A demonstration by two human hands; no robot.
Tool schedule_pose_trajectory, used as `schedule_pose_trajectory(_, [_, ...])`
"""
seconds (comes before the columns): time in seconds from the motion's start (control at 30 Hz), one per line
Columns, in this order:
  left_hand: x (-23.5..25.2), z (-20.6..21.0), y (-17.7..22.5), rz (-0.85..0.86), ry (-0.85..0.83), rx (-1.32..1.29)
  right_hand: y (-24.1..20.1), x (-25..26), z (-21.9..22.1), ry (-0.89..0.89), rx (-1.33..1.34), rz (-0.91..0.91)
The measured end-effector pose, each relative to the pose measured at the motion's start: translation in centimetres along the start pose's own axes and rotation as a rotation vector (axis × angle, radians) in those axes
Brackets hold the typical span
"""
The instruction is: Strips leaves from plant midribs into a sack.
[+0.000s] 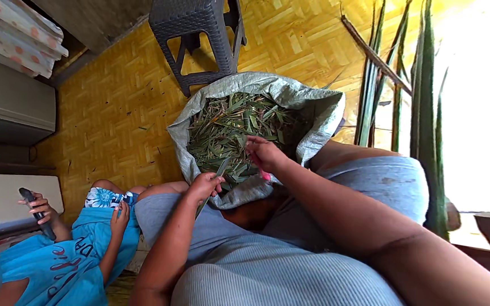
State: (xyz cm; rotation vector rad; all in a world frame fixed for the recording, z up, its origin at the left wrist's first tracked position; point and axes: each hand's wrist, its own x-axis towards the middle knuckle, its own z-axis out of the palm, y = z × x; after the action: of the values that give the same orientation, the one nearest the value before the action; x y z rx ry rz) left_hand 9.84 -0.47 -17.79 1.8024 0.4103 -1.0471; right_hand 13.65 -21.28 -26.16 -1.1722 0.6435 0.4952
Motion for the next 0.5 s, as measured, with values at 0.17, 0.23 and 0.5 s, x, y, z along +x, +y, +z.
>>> schedule_pose_trajectory(0.17, [0.4, 0.0, 0.0, -0.019, 0.105, 0.198, -0.7, 0.5, -0.8, 0.103, -0.062, -0.049])
schedule_pose_trajectory(0.23, [0.7, 0.4, 0.4, -0.026, 0.146, 0.413, -0.2, 0.1, -0.2, -0.028, -0.234, -0.063])
schedule_pose_trajectory(0.5, [1.0, 2.5, 1.2, 0.033, 0.226, 0.818, 0.6, -1.7, 1.3, -0.221, -0.312, 0.073])
